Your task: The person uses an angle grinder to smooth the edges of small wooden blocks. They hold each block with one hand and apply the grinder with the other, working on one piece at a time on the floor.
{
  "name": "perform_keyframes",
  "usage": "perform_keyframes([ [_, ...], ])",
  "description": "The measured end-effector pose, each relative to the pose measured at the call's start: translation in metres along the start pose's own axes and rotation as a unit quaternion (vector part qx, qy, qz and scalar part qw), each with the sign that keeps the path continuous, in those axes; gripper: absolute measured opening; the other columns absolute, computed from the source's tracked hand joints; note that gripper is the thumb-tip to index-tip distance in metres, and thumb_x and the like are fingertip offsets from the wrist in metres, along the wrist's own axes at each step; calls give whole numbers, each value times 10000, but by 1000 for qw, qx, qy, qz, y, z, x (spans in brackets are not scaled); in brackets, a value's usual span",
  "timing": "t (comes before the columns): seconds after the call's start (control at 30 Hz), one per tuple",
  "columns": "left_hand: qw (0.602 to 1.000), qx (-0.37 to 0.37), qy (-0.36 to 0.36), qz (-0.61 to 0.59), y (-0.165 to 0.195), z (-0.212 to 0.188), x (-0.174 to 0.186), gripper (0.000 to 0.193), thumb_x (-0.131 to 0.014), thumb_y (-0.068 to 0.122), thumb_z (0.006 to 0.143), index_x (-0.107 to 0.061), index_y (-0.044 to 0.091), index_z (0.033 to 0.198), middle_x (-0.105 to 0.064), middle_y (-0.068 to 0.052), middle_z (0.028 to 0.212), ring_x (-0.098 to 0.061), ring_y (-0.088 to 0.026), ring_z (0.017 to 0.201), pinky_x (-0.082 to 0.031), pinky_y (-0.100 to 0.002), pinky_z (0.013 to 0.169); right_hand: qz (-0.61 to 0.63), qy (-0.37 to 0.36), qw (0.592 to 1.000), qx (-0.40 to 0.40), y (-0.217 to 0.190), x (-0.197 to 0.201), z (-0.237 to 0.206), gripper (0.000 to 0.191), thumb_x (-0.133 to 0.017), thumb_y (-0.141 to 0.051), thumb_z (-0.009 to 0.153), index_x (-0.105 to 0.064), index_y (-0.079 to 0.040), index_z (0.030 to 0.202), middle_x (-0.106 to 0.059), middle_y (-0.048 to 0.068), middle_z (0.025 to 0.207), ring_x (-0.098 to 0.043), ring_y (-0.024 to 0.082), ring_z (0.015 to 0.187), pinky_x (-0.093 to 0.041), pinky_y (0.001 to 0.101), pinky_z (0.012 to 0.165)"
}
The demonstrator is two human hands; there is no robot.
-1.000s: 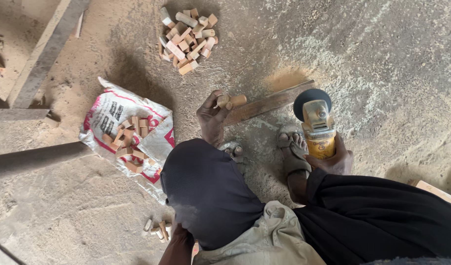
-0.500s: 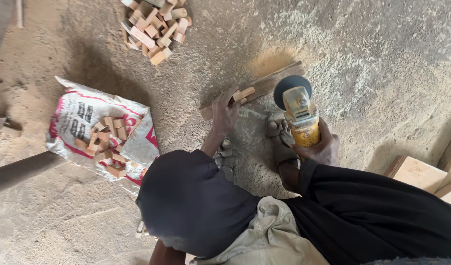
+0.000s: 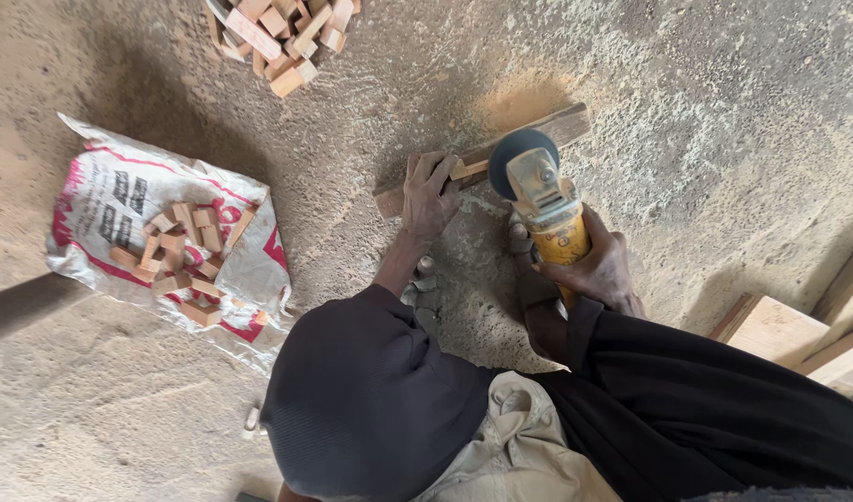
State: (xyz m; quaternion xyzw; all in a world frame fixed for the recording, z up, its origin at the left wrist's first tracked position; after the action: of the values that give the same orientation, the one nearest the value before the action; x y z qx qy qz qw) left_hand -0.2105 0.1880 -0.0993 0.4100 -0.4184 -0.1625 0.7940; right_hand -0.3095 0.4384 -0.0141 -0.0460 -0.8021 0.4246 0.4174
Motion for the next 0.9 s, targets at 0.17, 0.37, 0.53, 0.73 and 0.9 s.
perform_keyframes([
  [0.17, 1000, 1, -4, -19, -7, -5, -6, 415, -723, -56, 774, -683, 7, 1182, -634, -102, 1095, -578, -313, 1027, -546, -432, 891, -1, -6, 1000, 3, -3, -1, 5, 967, -952, -239, 567, -540, 36, 1398, -759, 194, 1072, -777, 292, 899, -646, 412, 829],
  [0.37, 1000, -6, -5, -14, -8, -5, -8, 435, -693, -70, 741, -673, -4, 1170, -623, -121, 1069, -567, -337, 1017, -540, -449, 882, 17, 1, 999, -48, -5, 5, 5, 860, -928, -203, 574, -599, -8, 1344, -778, 156, 1052, -782, 255, 913, -631, 396, 849],
  [0.53, 1000, -12, 8, -8, -7, -2, -9, 423, -700, -66, 745, -678, 8, 1161, -625, -116, 1060, -569, -340, 1014, -542, -450, 878, 25, 4, 998, -58, -7, 6, 6, 822, -916, -197, 583, -612, -12, 1324, -780, 142, 1044, -783, 242, 905, -630, 380, 847],
  [0.73, 1000, -20, 8, 1, -8, -3, -10, 421, -699, -68, 742, -679, 11, 1155, -626, -111, 1056, -575, -339, 1012, -549, -443, 881, 37, -11, 999, 0, -10, 1, 8, 889, -939, -197, 563, -582, 11, 1350, -761, 159, 1072, -770, 245, 922, -625, 385, 838],
  [0.9, 1000, -13, -4, 16, -9, -3, -11, 409, -714, -52, 760, -674, -1, 1164, -617, -113, 1075, -554, -340, 1018, -541, -457, 881, 44, -1, 997, -58, -2, 6, 5, 797, -920, -166, 600, -621, -1, 1320, -781, 156, 1065, -776, 242, 905, -633, 401, 849],
])
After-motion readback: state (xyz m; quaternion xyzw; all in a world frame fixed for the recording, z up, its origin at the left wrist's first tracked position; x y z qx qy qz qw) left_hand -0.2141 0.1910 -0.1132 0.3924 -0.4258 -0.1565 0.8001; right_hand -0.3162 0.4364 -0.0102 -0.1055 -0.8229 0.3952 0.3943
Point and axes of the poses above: each hand's wrist, its own z-axis towards the middle knuckle, its own x-axis out of the back of the hand, y = z × x, the point moved 3 cm from there along z, towards the middle knuckle
